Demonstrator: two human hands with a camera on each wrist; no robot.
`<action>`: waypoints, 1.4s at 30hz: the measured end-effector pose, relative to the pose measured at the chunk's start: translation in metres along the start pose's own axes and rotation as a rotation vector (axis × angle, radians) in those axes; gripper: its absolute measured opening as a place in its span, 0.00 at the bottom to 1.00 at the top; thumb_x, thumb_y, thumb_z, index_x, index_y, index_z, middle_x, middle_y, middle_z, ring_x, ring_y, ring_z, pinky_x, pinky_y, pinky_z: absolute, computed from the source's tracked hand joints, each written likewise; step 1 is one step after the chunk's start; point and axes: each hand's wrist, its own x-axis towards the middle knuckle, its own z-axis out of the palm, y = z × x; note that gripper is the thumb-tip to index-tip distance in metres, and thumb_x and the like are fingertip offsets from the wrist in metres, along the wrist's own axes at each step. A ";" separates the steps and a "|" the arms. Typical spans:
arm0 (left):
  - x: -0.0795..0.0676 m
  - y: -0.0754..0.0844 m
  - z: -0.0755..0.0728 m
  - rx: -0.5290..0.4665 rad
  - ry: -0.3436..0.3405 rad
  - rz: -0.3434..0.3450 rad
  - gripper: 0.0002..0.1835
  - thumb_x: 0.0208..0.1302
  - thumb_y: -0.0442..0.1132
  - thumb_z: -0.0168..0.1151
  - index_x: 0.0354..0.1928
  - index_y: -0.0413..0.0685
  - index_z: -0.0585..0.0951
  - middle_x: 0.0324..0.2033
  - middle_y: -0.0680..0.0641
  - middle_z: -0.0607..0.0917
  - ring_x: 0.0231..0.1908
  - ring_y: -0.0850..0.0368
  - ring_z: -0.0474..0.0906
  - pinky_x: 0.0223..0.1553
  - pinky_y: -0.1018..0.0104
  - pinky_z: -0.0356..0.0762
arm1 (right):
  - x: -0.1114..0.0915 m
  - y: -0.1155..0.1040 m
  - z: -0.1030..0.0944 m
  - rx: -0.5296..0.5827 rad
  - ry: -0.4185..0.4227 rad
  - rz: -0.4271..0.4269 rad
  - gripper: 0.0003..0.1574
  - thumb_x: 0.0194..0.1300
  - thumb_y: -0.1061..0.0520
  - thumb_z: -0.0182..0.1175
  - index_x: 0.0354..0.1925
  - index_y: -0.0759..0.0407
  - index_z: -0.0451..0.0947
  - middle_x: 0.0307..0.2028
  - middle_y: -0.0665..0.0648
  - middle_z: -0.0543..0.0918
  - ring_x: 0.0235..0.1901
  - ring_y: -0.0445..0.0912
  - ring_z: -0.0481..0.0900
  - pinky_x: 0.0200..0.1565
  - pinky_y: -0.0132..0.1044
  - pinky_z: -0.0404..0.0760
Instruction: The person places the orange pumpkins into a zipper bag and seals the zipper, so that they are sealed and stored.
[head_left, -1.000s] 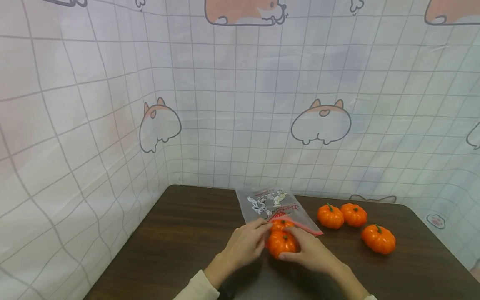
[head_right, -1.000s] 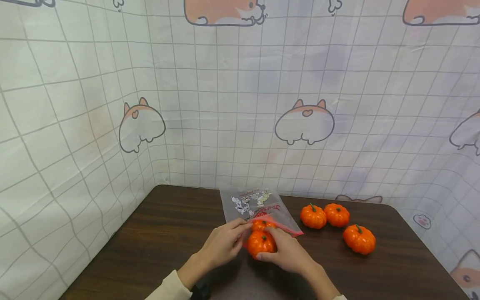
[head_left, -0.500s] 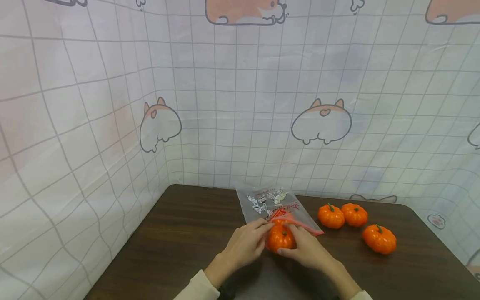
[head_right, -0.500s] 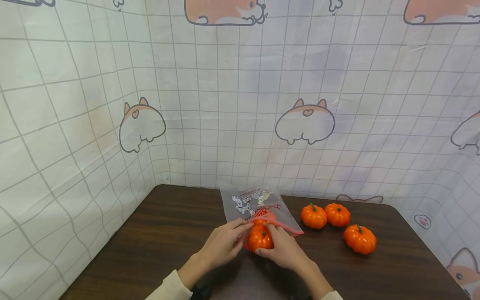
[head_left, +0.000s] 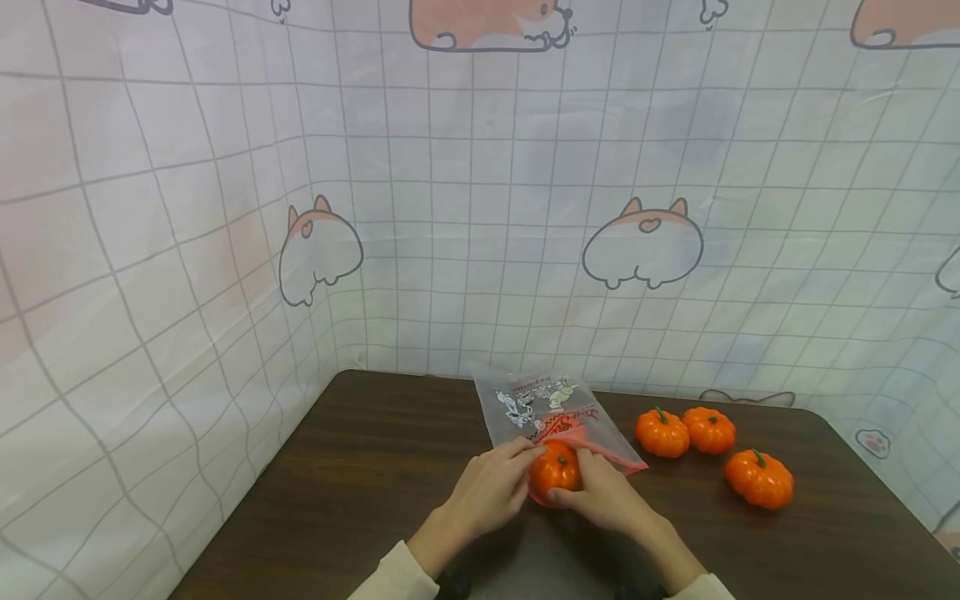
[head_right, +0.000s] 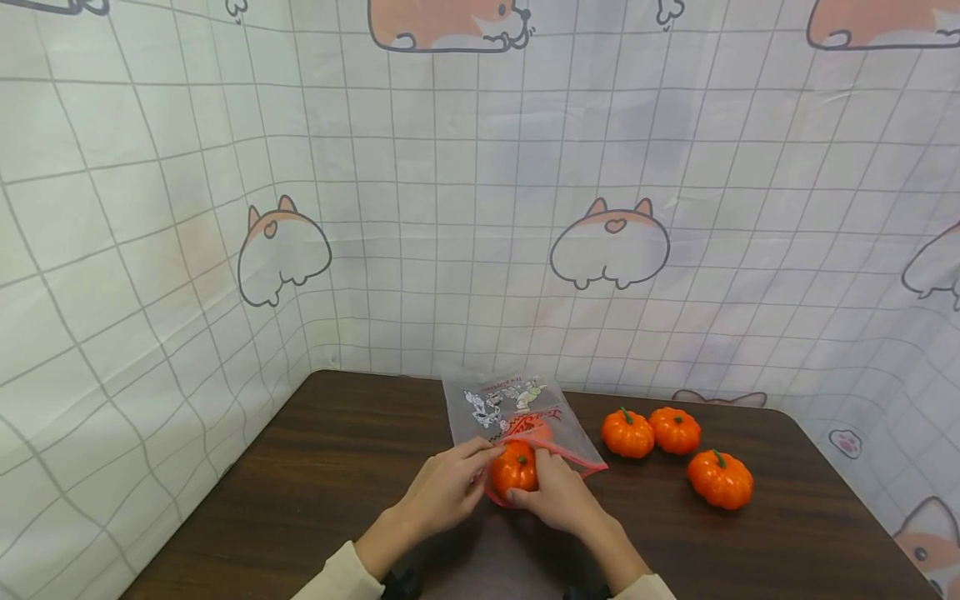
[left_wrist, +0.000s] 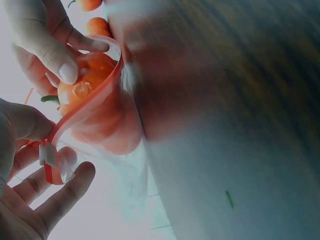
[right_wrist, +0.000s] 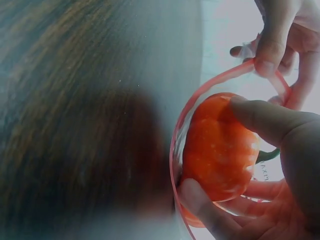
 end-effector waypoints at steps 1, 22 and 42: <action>0.000 0.000 0.000 0.000 -0.001 0.000 0.21 0.64 0.36 0.65 0.60 0.52 0.83 0.50 0.55 0.85 0.44 0.59 0.85 0.45 0.65 0.85 | 0.001 0.000 0.001 0.000 -0.001 0.012 0.49 0.54 0.47 0.77 0.65 0.71 0.69 0.49 0.63 0.84 0.46 0.52 0.83 0.53 0.56 0.82; -0.001 -0.001 0.001 0.011 -0.012 0.007 0.23 0.62 0.36 0.68 0.61 0.50 0.83 0.55 0.53 0.85 0.48 0.58 0.86 0.47 0.63 0.85 | 0.012 0.003 0.012 -0.046 0.038 0.047 0.45 0.55 0.51 0.77 0.66 0.65 0.73 0.52 0.63 0.86 0.47 0.55 0.85 0.53 0.58 0.81; -0.002 -0.001 0.000 0.039 -0.037 -0.015 0.23 0.62 0.38 0.68 0.61 0.51 0.83 0.56 0.53 0.85 0.50 0.57 0.85 0.48 0.61 0.85 | 0.013 0.002 0.013 -0.045 0.048 0.085 0.44 0.57 0.52 0.76 0.67 0.67 0.73 0.56 0.65 0.85 0.51 0.56 0.85 0.54 0.57 0.82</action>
